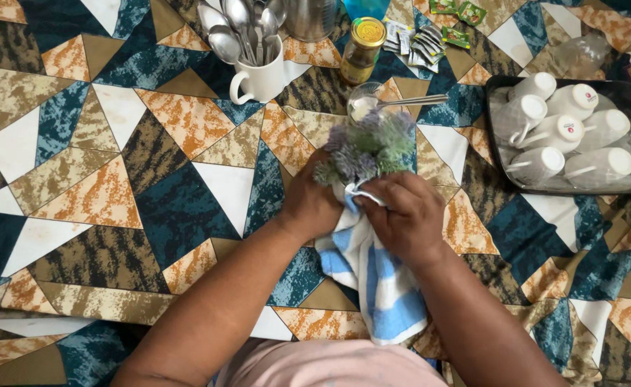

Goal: The person wipes and cleans small artificial flower pots and a blue cloth using their hands and a white towel.

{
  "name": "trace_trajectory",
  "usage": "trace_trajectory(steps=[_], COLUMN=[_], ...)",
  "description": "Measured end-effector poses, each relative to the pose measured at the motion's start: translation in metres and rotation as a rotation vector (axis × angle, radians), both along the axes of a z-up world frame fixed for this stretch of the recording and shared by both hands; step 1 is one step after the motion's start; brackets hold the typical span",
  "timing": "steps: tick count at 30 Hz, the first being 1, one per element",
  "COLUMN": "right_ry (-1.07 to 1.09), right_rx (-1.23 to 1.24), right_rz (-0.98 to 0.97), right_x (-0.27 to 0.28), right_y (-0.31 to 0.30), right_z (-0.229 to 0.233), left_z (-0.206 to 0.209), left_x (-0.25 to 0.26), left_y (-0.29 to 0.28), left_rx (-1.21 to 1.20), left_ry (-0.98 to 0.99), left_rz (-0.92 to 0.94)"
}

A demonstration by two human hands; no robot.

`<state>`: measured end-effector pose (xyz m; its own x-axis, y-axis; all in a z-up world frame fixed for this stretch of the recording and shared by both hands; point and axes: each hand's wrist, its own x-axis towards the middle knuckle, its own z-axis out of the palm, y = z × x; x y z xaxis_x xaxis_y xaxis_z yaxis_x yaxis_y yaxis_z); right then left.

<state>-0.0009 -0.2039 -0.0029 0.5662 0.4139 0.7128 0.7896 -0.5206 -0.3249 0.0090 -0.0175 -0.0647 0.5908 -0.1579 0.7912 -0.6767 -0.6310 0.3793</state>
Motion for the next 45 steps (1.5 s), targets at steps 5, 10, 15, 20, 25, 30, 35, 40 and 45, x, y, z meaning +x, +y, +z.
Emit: trace_trajectory(steps=[5,10,15,20,25,30,35,40,45], right_ry=[-0.075,-0.113,0.091,0.454,0.616,0.292,0.186,0.435,0.539], right_rx=[-0.005,-0.027,0.24,0.95,0.648,0.156,0.0,0.004,0.788], right_rz=[-0.124,-0.211,-0.452,-0.023,-0.129,0.269,0.212,0.077,0.093], right_x=[0.008,0.012,0.043,0.064,0.038,0.002,0.003,0.022,0.041], right_y=[-0.012,-0.027,-0.065,-0.096,-0.051,-0.006,-0.008,-0.034,-0.059], right_z=[0.0,-0.008,-0.025,-0.035,-0.044,-0.004,0.003,-0.02,-0.03], left_z=[0.015,0.02,0.007,-0.007,-0.007,-0.013,-0.016,-0.02,-0.022], left_x=[-0.007,-0.009,0.0,0.005,0.003,0.002,0.004,0.013,0.014], left_y=[-0.005,-0.008,0.008,0.019,0.01,0.013,0.014,0.027,0.03], left_rx=[-0.062,-0.124,-0.271,-0.384,-0.611,-0.838,-0.842,-1.099,-1.307], left_ry=[0.091,0.234,0.465,0.548,0.695,0.804,0.733,0.907,0.964], left_rz=[-0.076,-0.063,-0.104,-0.256,-0.655,-0.776,-0.741,-0.882,-0.989])
